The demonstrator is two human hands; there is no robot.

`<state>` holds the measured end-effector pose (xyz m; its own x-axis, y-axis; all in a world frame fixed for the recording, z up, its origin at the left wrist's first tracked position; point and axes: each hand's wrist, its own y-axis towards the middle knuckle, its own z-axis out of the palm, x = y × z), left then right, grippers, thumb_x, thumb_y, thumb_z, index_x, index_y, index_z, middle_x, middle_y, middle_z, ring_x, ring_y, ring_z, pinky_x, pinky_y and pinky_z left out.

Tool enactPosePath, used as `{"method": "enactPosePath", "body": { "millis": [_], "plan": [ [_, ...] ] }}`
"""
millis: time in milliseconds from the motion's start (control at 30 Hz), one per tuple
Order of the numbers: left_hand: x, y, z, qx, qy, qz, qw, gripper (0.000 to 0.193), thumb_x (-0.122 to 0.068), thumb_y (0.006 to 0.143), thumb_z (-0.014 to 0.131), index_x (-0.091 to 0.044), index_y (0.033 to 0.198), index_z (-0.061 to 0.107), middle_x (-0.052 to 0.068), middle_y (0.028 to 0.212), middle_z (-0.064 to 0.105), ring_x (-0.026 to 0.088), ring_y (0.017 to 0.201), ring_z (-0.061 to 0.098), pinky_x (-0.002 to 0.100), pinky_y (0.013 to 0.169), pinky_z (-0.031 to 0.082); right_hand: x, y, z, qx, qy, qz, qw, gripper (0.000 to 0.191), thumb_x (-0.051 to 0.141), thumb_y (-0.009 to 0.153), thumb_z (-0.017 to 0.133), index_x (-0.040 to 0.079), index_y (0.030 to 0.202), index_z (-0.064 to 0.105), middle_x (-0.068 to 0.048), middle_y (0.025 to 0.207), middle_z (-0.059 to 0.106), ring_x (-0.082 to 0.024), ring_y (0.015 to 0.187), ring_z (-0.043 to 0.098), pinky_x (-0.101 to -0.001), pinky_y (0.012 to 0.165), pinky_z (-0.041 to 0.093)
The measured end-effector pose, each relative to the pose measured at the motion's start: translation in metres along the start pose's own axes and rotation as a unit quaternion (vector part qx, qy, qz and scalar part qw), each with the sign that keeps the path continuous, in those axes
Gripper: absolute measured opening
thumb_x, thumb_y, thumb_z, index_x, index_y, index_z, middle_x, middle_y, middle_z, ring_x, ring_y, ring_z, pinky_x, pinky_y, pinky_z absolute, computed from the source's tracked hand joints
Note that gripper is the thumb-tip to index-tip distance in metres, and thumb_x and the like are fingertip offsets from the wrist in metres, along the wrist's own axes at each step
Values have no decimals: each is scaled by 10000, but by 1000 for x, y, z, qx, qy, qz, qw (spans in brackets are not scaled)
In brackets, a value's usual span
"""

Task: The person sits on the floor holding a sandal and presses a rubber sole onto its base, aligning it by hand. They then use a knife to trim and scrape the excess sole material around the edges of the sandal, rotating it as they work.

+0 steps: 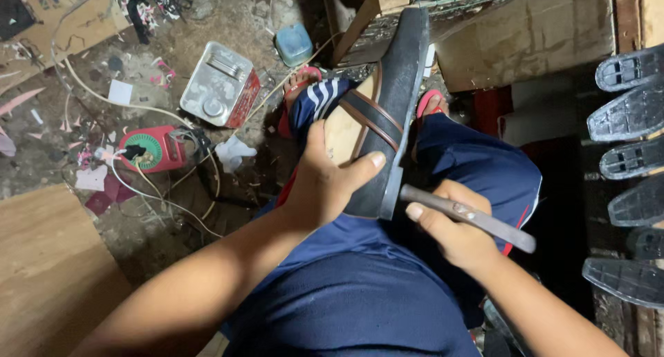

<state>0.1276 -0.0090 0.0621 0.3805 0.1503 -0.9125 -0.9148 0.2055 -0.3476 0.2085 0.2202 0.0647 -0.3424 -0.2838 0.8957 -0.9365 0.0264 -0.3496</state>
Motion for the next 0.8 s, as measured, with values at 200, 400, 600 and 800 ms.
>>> {"method": "enactPosePath", "body": {
  "millis": [200, 400, 600, 800],
  "plan": [
    [8, 18, -3, -58, 203, 14, 977, 869, -289, 732, 841, 65, 1372, 370, 241, 1200, 652, 276, 1152, 647, 388, 964, 506, -2, 34, 17, 25, -98, -304, 947, 306, 161, 897, 751, 101, 723, 507, -24, 677, 595, -140, 553, 577, -304, 527, 450],
    [3, 21, -5, -3, 32, 104, 994, 658, -174, 858, 755, 47, 1383, 427, 176, 1292, 652, 222, 1209, 637, 376, 1065, 501, 17, 54, -12, 109, -176, -244, 947, 423, 221, 822, 812, 88, 635, 457, -44, 543, 470, -207, 448, 492, -352, 467, 384],
    [6, 14, -1, -1, 58, -18, 998, 662, -192, 788, 790, 48, 1307, 456, 114, 1189, 667, 155, 1110, 640, 347, 957, 536, 12, 33, -13, 60, -142, -149, 977, 372, 247, 806, 801, 101, 650, 497, -12, 537, 540, -161, 440, 499, -319, 440, 409],
    [8, 23, -11, -36, 179, 39, 982, 821, -341, 721, 842, 36, 1337, 451, 135, 1139, 675, 188, 1083, 659, 356, 941, 534, 11, 46, 9, 28, -138, -189, 972, 394, 247, 802, 813, 100, 612, 501, -18, 533, 534, -134, 444, 515, -316, 447, 405]
  ]
}}
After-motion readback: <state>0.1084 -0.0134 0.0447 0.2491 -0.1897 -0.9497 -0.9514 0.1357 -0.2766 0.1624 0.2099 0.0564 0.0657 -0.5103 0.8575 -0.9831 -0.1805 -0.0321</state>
